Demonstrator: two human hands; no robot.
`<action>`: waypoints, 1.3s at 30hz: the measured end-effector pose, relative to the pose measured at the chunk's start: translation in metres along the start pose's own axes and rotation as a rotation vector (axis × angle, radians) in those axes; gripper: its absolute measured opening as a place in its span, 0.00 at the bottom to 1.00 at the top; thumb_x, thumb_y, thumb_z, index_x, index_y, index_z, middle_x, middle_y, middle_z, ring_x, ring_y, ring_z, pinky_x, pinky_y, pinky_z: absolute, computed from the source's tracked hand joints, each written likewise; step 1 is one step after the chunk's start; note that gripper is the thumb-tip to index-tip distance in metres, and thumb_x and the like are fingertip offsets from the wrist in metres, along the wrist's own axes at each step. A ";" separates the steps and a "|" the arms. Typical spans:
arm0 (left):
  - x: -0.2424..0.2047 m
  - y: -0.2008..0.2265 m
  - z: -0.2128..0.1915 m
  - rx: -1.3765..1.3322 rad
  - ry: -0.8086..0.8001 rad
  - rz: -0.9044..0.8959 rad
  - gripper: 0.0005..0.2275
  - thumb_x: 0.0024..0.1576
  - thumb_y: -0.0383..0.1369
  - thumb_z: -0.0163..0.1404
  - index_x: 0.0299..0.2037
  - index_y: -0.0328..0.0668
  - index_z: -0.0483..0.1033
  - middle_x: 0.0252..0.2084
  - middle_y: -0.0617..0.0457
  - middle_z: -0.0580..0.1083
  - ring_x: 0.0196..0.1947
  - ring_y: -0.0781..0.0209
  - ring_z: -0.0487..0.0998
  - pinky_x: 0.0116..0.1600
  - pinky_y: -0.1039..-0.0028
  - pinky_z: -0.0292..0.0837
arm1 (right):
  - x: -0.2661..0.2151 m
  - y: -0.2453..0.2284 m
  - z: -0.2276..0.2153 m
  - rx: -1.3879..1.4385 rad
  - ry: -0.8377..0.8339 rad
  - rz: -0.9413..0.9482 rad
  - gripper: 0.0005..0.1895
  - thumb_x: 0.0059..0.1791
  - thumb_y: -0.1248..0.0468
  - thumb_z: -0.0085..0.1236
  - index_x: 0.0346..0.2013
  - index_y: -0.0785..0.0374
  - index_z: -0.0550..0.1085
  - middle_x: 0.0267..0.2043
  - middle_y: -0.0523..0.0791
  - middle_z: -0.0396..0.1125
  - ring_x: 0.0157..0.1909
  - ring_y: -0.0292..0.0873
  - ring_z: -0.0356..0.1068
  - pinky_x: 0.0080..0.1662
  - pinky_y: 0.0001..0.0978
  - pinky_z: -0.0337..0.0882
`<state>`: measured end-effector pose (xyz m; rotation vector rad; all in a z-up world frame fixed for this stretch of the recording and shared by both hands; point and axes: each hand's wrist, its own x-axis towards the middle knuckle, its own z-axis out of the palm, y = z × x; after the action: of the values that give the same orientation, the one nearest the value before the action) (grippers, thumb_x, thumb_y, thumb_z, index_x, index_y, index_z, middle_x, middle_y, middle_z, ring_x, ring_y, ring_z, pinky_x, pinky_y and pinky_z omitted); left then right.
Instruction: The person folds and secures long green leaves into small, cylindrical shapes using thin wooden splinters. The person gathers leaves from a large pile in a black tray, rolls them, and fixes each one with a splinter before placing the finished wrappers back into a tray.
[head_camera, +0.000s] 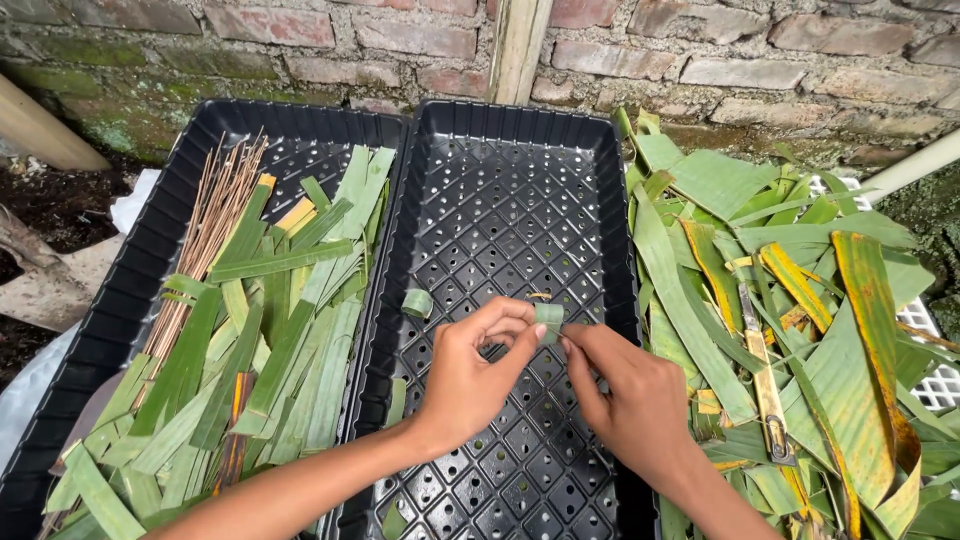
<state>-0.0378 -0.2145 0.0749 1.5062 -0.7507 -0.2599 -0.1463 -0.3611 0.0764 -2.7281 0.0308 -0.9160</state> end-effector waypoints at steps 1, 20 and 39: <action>0.003 0.001 -0.001 0.000 -0.001 0.006 0.04 0.59 0.30 0.55 0.41 0.40 0.79 0.34 0.55 0.82 0.35 0.69 0.82 0.39 0.81 0.78 | 0.002 0.000 0.000 -0.003 0.005 -0.001 0.05 0.56 0.64 0.49 0.41 0.54 0.74 0.29 0.34 0.70 0.18 0.34 0.58 0.20 0.29 0.52; -0.002 -0.011 0.002 0.139 -0.010 0.382 0.01 0.62 0.23 0.49 0.40 0.33 0.73 0.33 0.48 0.75 0.34 0.59 0.78 0.42 0.72 0.74 | -0.002 -0.007 0.025 -0.153 0.023 0.065 0.08 0.56 0.61 0.45 0.33 0.52 0.69 0.23 0.35 0.62 0.18 0.38 0.58 0.20 0.33 0.51; 0.016 -0.018 -0.014 -0.485 -0.283 -0.278 0.07 0.63 0.28 0.49 0.40 0.29 0.78 0.34 0.36 0.81 0.29 0.45 0.85 0.36 0.68 0.86 | 0.012 0.009 -0.004 0.468 -0.136 0.021 0.07 0.54 0.69 0.49 0.34 0.65 0.75 0.28 0.42 0.63 0.23 0.34 0.54 0.27 0.25 0.52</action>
<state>-0.0124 -0.2147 0.0642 1.1145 -0.6376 -0.8186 -0.1383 -0.3722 0.0838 -2.3387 -0.1608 -0.6325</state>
